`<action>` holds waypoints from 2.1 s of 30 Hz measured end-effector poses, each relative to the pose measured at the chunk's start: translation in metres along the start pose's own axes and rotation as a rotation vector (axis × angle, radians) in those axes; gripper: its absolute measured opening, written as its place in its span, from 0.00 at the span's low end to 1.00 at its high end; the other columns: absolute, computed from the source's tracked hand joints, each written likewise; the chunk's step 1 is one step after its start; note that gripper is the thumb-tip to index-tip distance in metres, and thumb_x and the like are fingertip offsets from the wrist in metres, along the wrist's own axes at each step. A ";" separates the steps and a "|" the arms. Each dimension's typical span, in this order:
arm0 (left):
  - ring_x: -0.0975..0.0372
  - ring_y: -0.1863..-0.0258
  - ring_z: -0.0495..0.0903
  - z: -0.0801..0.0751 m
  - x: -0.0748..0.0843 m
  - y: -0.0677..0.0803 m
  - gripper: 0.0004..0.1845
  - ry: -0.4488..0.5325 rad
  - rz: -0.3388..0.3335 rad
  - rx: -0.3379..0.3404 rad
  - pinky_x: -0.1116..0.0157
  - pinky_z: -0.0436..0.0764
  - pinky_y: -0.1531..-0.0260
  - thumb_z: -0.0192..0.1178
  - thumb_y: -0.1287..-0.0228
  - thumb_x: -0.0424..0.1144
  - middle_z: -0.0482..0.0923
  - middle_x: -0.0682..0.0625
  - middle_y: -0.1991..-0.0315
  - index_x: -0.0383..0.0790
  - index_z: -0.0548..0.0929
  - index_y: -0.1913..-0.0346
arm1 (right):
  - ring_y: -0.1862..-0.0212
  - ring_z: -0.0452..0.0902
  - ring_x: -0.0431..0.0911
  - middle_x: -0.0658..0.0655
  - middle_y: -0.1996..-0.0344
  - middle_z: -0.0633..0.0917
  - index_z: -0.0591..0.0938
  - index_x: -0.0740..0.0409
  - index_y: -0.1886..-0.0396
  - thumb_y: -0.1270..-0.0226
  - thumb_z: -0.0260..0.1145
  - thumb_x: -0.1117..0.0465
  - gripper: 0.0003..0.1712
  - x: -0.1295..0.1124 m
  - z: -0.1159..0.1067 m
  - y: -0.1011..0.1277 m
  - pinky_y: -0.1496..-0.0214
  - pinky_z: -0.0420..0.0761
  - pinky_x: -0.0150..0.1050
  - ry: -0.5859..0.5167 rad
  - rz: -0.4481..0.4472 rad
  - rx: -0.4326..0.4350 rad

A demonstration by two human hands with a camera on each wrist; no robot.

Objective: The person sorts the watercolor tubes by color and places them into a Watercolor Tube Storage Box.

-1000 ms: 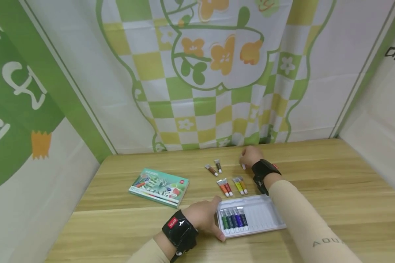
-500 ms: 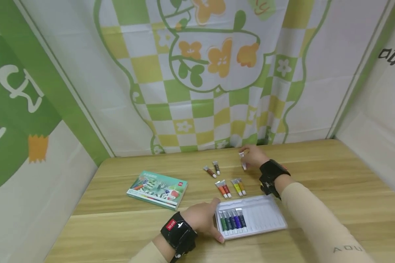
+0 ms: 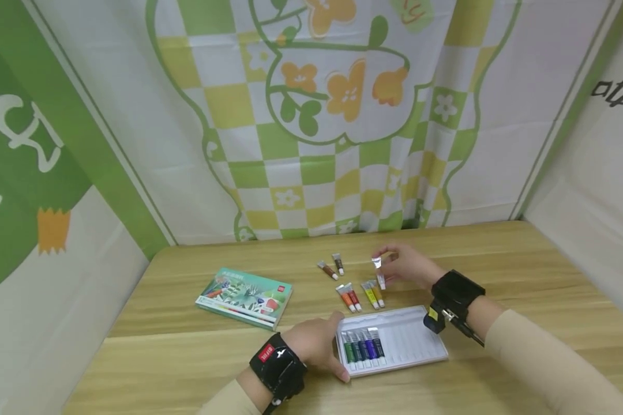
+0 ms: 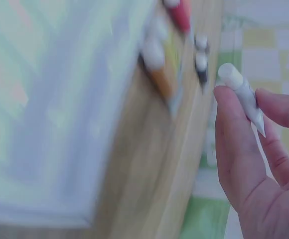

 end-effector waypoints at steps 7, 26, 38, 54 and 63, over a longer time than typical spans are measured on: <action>0.51 0.52 0.83 0.000 -0.001 0.000 0.58 0.002 0.003 -0.003 0.55 0.80 0.47 0.85 0.63 0.55 0.83 0.36 0.46 0.38 0.66 0.28 | 0.61 0.83 0.47 0.58 0.64 0.81 0.76 0.71 0.44 0.31 0.66 0.72 0.18 0.005 0.019 0.038 0.53 0.86 0.46 -0.060 0.057 -0.101; 0.53 0.50 0.83 -0.002 -0.003 -0.003 0.57 0.023 0.006 -0.010 0.55 0.79 0.45 0.86 0.62 0.54 0.82 0.37 0.45 0.39 0.66 0.29 | 0.62 0.83 0.48 0.60 0.62 0.83 0.79 0.71 0.50 0.36 0.67 0.75 0.15 0.022 0.043 0.080 0.59 0.87 0.43 -0.045 0.092 -0.144; 0.53 0.52 0.83 0.001 -0.002 -0.003 0.56 0.009 0.010 -0.019 0.56 0.80 0.46 0.85 0.61 0.54 0.83 0.38 0.47 0.39 0.67 0.30 | 0.72 0.79 0.42 0.55 0.61 0.83 0.87 0.66 0.54 0.42 0.75 0.71 0.15 0.016 0.049 0.085 0.71 0.83 0.36 0.376 -0.112 -0.114; 0.54 0.53 0.83 -0.001 -0.003 -0.002 0.55 0.012 0.009 -0.020 0.56 0.80 0.47 0.85 0.60 0.55 0.83 0.38 0.47 0.39 0.66 0.30 | 0.65 0.78 0.39 0.48 0.62 0.86 0.91 0.57 0.60 0.47 0.80 0.66 0.13 0.008 0.050 0.091 0.63 0.80 0.35 0.612 -0.162 -0.156; 0.54 0.52 0.83 0.000 -0.002 -0.003 0.56 0.012 0.006 -0.020 0.57 0.80 0.47 0.85 0.61 0.55 0.83 0.38 0.47 0.39 0.66 0.29 | 0.69 0.77 0.37 0.47 0.66 0.84 0.91 0.59 0.62 0.50 0.81 0.68 0.13 0.008 0.054 0.089 0.66 0.80 0.33 0.680 -0.164 -0.160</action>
Point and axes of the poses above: each hand's wrist, its own y-axis away from the middle knuckle, its own z-axis out of the palm, x = y × z, the point moved 1 cm from there along -y, towards the middle knuckle
